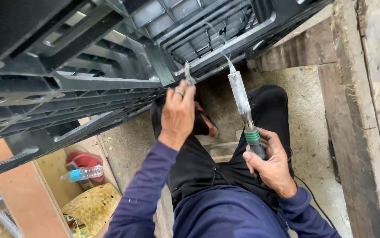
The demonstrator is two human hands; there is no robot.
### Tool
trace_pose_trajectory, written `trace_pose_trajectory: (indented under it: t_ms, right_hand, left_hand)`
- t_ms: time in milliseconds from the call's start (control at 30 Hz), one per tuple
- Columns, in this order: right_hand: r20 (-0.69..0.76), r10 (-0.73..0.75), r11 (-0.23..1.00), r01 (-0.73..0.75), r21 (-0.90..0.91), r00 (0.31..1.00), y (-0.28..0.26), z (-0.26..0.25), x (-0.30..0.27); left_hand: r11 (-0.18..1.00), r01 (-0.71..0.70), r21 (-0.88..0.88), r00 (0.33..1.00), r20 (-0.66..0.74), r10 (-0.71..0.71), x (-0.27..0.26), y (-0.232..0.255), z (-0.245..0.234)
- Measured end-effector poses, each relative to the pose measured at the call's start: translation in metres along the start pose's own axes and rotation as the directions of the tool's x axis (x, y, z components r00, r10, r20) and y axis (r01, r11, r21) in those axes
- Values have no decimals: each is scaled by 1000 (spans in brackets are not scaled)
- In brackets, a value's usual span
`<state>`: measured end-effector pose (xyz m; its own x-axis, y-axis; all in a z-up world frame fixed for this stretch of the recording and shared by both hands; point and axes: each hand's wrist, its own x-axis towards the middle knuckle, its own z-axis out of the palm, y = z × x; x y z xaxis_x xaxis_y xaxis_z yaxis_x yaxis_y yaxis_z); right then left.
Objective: The person uses a soldering iron to melt and repair cracks in a black plastic crate, then uses a cloth and a small piece of plastic to further seal the repaired areas.
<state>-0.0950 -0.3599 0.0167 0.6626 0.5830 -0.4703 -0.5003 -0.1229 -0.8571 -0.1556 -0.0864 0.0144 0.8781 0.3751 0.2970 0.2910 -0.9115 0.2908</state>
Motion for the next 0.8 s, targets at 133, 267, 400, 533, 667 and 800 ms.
trace_pose_trajectory:
  t_ms: [133,267,400,533,667,800]
  right_hand:
    - [96,44,984,-59,166,994,-9,5,-5]
    - [32,159,971,-163,175,987,-3,4,-3]
    - [-34,255,964,-251,88,966,37,-10,12]
    - [198,-164,850,240,-468,966,90,-33,15]
    - [365,-207,749,387,-537,908,101,-46,12]
    - [349,-193,799,353,-486,917,71,-38,23]
  left_hand:
    - [863,166,-477,973,-62,-222,3,36,-21]
    - [782,26,-623,958,-208,-198,37,90,-53]
    - [634,-289,-717,954,-267,132,67,156,-50]
    - [624,-436,-649,894,-233,382,101,214,5]
    - [791,-361,-493,928,-105,359,117,263,40]
    - [747,-386,-542,923,-226,312,81,233,27]
